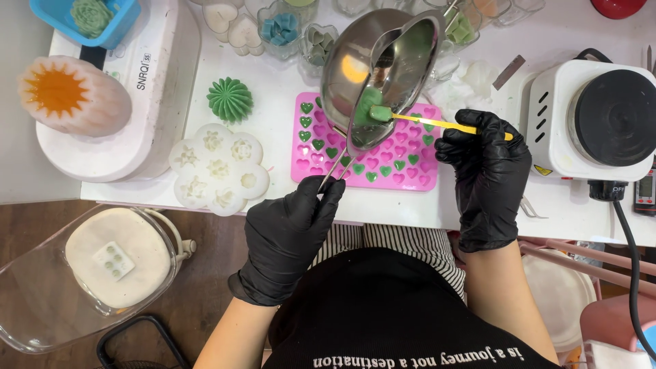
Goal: Pouring melted green wax into heart-shaped silicone molds using a small metal pot and a spoon.
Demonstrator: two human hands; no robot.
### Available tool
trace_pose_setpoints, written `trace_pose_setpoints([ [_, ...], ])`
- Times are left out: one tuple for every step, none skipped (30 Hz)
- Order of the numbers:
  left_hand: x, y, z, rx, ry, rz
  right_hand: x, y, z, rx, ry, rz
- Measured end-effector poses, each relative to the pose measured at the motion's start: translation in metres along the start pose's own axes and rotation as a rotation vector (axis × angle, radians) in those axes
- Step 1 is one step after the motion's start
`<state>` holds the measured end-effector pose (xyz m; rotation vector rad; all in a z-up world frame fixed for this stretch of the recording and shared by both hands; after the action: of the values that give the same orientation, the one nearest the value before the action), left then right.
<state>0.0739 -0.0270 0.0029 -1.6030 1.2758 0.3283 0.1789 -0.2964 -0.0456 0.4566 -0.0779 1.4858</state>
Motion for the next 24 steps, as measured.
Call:
trace_pose_setpoints([
  [0.000,-0.001,-0.001,-0.016,0.013,0.013,-0.001,0.000,0.000,-0.001,-0.010,0.001],
  [0.001,-0.002,-0.002,-0.033,0.026,0.026,-0.003,0.000,0.000,-0.002,-0.020,0.003],
  [0.002,-0.002,-0.002,-0.030,0.027,0.026,-0.003,0.000,0.001,-0.004,-0.020,0.001],
  [0.002,-0.002,-0.002,-0.030,0.042,0.023,-0.004,0.000,0.001,0.008,-0.013,-0.012],
  [0.003,-0.002,-0.002,-0.032,0.056,0.021,-0.005,0.001,0.001,0.021,-0.005,-0.025],
  [0.002,-0.002,-0.003,-0.031,0.057,0.022,-0.008,0.002,0.001,0.021,-0.005,-0.026],
  [0.002,-0.003,-0.003,-0.040,0.083,0.024,-0.010,0.002,0.002,0.015,-0.007,-0.021],
  [0.002,-0.004,-0.003,-0.050,0.109,0.026,-0.012,0.003,0.002,0.009,-0.008,-0.016],
  [0.002,-0.004,-0.003,-0.049,0.111,0.028,-0.014,0.004,0.003,0.009,-0.008,-0.019],
  [0.003,-0.004,-0.003,-0.061,0.106,0.032,-0.016,0.005,0.004,0.008,-0.011,-0.023],
  [0.004,-0.004,-0.003,-0.072,0.101,0.034,-0.018,0.006,0.004,0.005,-0.015,-0.025],
  [0.004,-0.004,-0.002,-0.070,0.102,0.036,-0.020,0.007,0.005,0.004,-0.015,-0.028],
  [0.005,-0.004,-0.001,-0.054,0.070,0.021,-0.022,0.008,0.006,0.000,-0.015,-0.037],
  [0.005,-0.004,0.000,-0.039,0.038,0.007,-0.024,0.010,0.006,-0.004,-0.014,-0.047],
  [0.004,-0.005,0.000,-0.037,0.040,0.008,-0.026,0.011,0.007,-0.005,-0.014,-0.050],
  [0.002,-0.006,0.000,-0.058,0.033,0.016,-0.027,0.013,0.008,-0.011,-0.007,-0.059],
  [0.000,-0.007,0.001,-0.078,0.026,0.023,-0.029,0.015,0.009,-0.017,-0.001,-0.068],
  [-0.002,-0.007,0.001,-0.077,0.028,0.024,-0.031,0.016,0.008,-0.017,-0.001,-0.070],
  [-0.004,-0.008,0.001,-0.104,0.003,0.038,-0.034,0.017,0.008,-0.025,-0.006,-0.071],
  [-0.006,-0.008,0.002,-0.131,-0.022,0.052,-0.036,0.017,0.008,-0.032,-0.011,-0.072],
  [-0.007,-0.007,0.003,-0.128,-0.022,0.050,-0.038,0.016,0.007,-0.035,-0.012,-0.071],
  [-0.008,-0.006,0.004,-0.131,0.012,0.028,-0.040,0.015,0.006,-0.034,-0.003,-0.080],
  [-0.009,-0.005,0.005,-0.133,0.046,0.008,-0.042,0.014,0.004,-0.032,0.005,-0.088],
  [-0.011,-0.007,0.005,-0.130,0.046,0.008,-0.043,0.013,0.003,-0.034,0.003,-0.089],
])
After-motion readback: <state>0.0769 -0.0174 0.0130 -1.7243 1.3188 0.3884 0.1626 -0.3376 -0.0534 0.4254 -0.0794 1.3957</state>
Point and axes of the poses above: each hand's wrist, its own y-axis away from the middle knuckle, its own x-axis out of the palm, z = x × y, the point moved 1 cm from there along -y, towards the middle knuckle, and after that the axes turned 11 degrees about x, right-handed, at the moved point
